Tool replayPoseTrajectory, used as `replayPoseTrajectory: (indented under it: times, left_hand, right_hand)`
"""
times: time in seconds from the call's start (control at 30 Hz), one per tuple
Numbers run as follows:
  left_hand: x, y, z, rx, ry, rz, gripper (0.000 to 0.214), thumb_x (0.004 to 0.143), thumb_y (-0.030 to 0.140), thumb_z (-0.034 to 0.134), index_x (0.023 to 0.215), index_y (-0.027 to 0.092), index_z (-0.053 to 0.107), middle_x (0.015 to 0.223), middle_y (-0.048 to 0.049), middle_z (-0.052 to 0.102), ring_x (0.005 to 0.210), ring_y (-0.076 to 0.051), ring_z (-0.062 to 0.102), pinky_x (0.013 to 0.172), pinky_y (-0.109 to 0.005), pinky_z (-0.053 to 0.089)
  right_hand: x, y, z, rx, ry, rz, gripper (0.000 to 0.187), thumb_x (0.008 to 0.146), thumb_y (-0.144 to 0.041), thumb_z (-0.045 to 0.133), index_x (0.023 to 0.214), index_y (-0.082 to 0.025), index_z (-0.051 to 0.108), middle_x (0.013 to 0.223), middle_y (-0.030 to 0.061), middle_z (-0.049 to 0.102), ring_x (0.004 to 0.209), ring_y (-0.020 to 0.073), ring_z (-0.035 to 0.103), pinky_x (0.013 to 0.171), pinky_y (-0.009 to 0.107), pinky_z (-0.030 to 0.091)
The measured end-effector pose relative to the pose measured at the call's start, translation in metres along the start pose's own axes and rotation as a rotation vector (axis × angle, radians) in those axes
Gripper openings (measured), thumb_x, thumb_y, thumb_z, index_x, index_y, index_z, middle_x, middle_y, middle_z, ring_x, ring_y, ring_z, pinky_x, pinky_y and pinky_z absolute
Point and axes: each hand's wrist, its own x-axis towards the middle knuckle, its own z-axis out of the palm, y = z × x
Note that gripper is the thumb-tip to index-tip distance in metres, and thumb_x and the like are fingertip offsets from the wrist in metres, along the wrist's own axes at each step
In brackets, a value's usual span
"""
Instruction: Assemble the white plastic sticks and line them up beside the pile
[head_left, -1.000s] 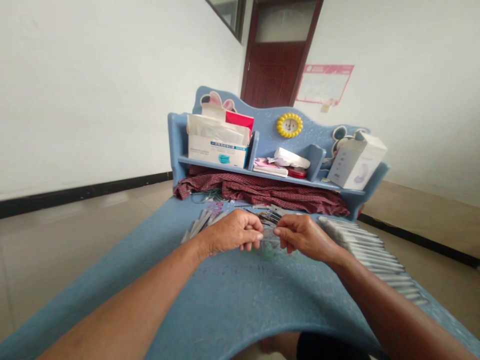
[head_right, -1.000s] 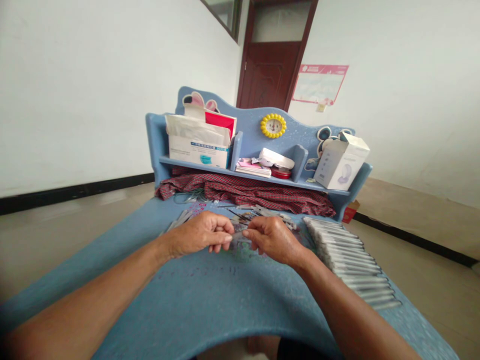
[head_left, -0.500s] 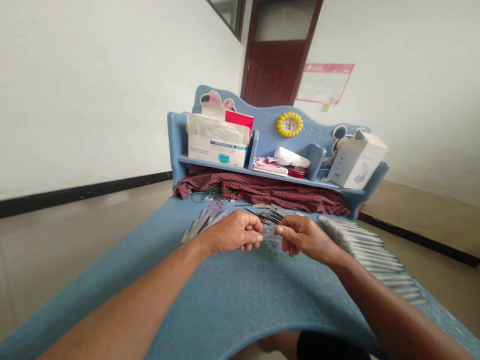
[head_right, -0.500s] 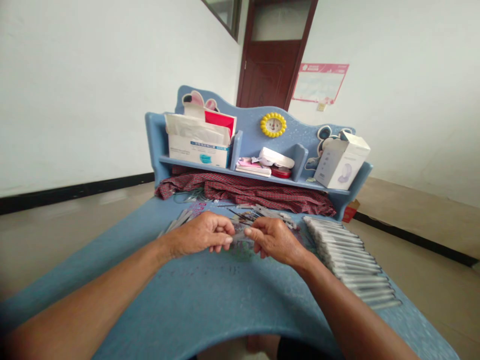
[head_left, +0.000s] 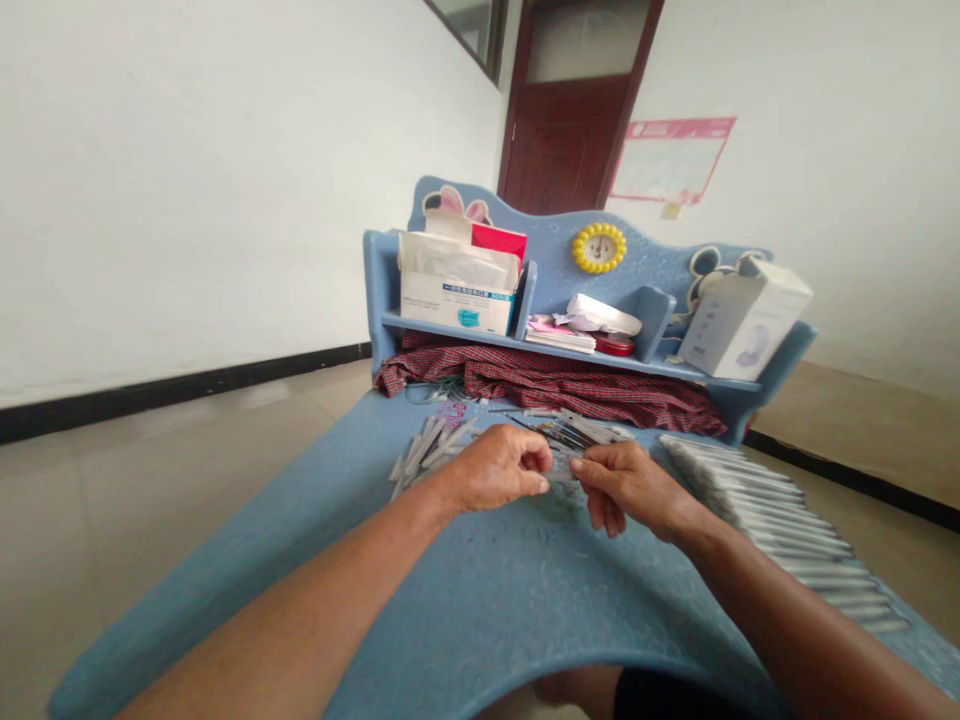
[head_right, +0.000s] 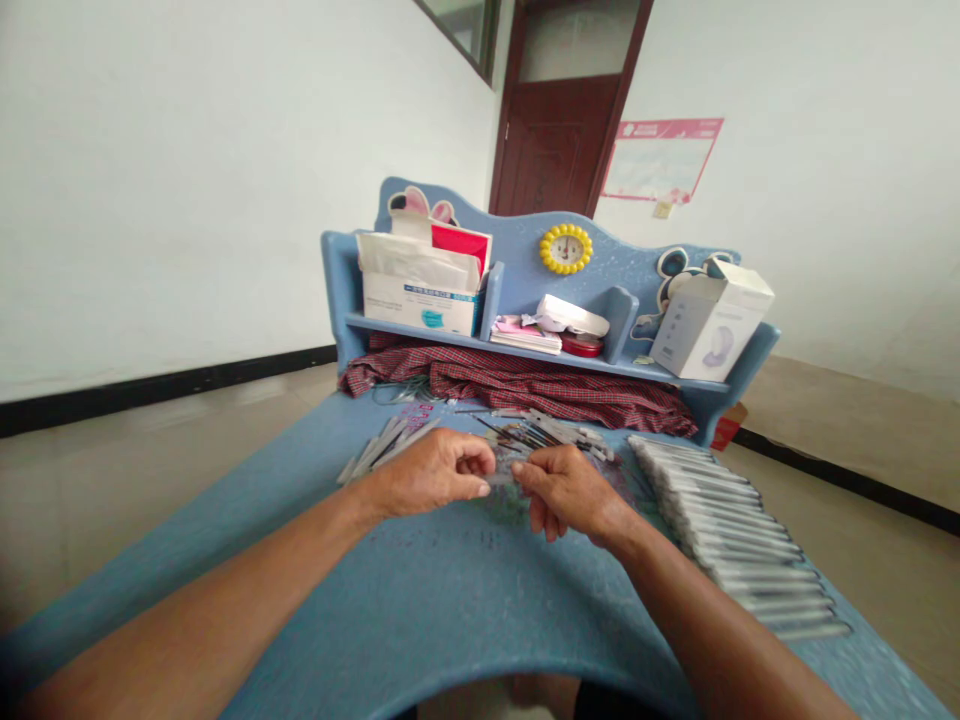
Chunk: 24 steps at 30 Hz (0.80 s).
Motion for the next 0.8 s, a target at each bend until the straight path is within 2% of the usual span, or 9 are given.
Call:
replayPoseTrajectory:
  times: [0.2, 0.27, 0.37, 0.4, 0.47, 0.57, 0.63, 0.73, 0.8]
  left_hand:
    - [-0.005, 0.001, 0.007, 0.258, 0.092, 0.139, 0.004, 0.068, 0.014, 0.055, 0.070, 0.017, 0.057, 0.065, 0.0019, 0.055, 0.062, -0.012, 0.049, 0.061, -0.022, 0.035]
    - [-0.006, 0.000, 0.007, 0.280, 0.089, 0.130, 0.003, 0.069, 0.016, 0.056, 0.071, 0.017, 0.057, 0.064, 0.0018, 0.055, 0.062, -0.012, 0.049, 0.060, -0.022, 0.035]
    - [-0.006, -0.003, 0.007, 0.279, 0.090, 0.104, 0.002, 0.069, 0.016, 0.056, 0.071, 0.017, 0.057, 0.061, 0.0028, 0.052, 0.060, -0.011, 0.048, 0.056, -0.021, 0.033]
    - [-0.005, -0.003, 0.007, 0.273, 0.095, 0.101, 0.002, 0.069, 0.015, 0.056, 0.070, 0.017, 0.057, 0.060, 0.0032, 0.052, 0.059, -0.011, 0.048, 0.055, -0.021, 0.033]
    - [-0.005, -0.004, 0.006, 0.263, 0.103, 0.097, 0.003, 0.069, 0.015, 0.056, 0.070, 0.017, 0.057, 0.059, 0.0038, 0.051, 0.058, -0.010, 0.048, 0.054, -0.020, 0.033]
    - [-0.004, -0.002, 0.000, 0.276, 0.120, 0.094, 0.002, 0.069, 0.016, 0.056, 0.071, 0.016, 0.058, 0.060, 0.0035, 0.054, 0.059, -0.011, 0.050, 0.055, -0.020, 0.035]
    - [-0.004, 0.000, -0.008, 0.315, 0.209, 0.091, 0.006, 0.070, 0.020, 0.059, 0.074, 0.016, 0.059, 0.066, 0.0018, 0.057, 0.065, -0.012, 0.053, 0.060, -0.021, 0.038]
    - [-0.003, -0.003, -0.025, 0.391, 0.477, 0.050, 0.018, 0.073, 0.031, 0.058, 0.083, 0.016, 0.060, 0.081, -0.0029, 0.062, 0.077, -0.015, 0.056, 0.069, -0.023, 0.041]
    - [-0.002, -0.009, -0.036, 0.416, 0.620, -0.046, 0.020, 0.077, 0.034, 0.053, 0.084, 0.017, 0.059, 0.083, -0.0043, 0.062, 0.078, -0.016, 0.057, 0.069, -0.024, 0.042]
  right_hand:
    - [0.001, 0.006, -0.002, -0.036, 0.004, 0.032, 0.042, 0.079, -0.057, 0.041, 0.061, -0.018, 0.043, 0.044, -0.0001, 0.057, 0.031, 0.0092, 0.047, 0.033, 0.019, 0.035]
    - [0.002, 0.007, -0.003, -0.109, 0.042, -0.037, 0.040, 0.080, -0.055, 0.043, 0.070, -0.017, 0.049, 0.051, 0.0011, 0.059, 0.037, 0.0102, 0.051, 0.037, 0.020, 0.037]
    - [0.004, 0.004, -0.003, -0.236, 0.088, -0.187, 0.032, 0.078, -0.044, 0.053, 0.092, -0.015, 0.056, 0.062, 0.0013, 0.061, 0.049, 0.0116, 0.055, 0.044, 0.021, 0.040]
    - [0.005, 0.002, -0.002, -0.292, 0.093, -0.234, 0.028, 0.077, -0.040, 0.055, 0.092, -0.016, 0.058, 0.064, 0.0009, 0.061, 0.051, 0.0117, 0.055, 0.046, 0.021, 0.040]
    - [0.008, -0.003, -0.002, -0.408, 0.097, -0.308, 0.018, 0.078, -0.033, 0.054, 0.080, -0.017, 0.061, 0.063, 0.0003, 0.059, 0.054, 0.0113, 0.054, 0.048, 0.021, 0.039]
    - [0.015, -0.009, -0.003, -0.468, 0.087, -0.364, 0.018, 0.079, -0.029, 0.051, 0.069, -0.017, 0.061, 0.061, -0.0004, 0.057, 0.054, 0.0105, 0.053, 0.050, 0.021, 0.038]
    - [0.020, -0.010, -0.006, -0.434, 0.108, -0.367, 0.018, 0.078, -0.029, 0.051, 0.070, -0.017, 0.061, 0.059, -0.0006, 0.057, 0.054, 0.0106, 0.053, 0.050, 0.021, 0.038]
    - [0.028, -0.005, -0.012, -0.315, 0.151, -0.309, 0.019, 0.078, -0.031, 0.051, 0.072, -0.016, 0.060, 0.058, 0.0001, 0.057, 0.051, 0.0108, 0.053, 0.047, 0.021, 0.039]
    - [0.032, 0.004, -0.015, -0.225, 0.168, -0.252, 0.020, 0.078, -0.033, 0.051, 0.074, -0.015, 0.058, 0.057, 0.0005, 0.057, 0.048, 0.0106, 0.053, 0.044, 0.020, 0.038]
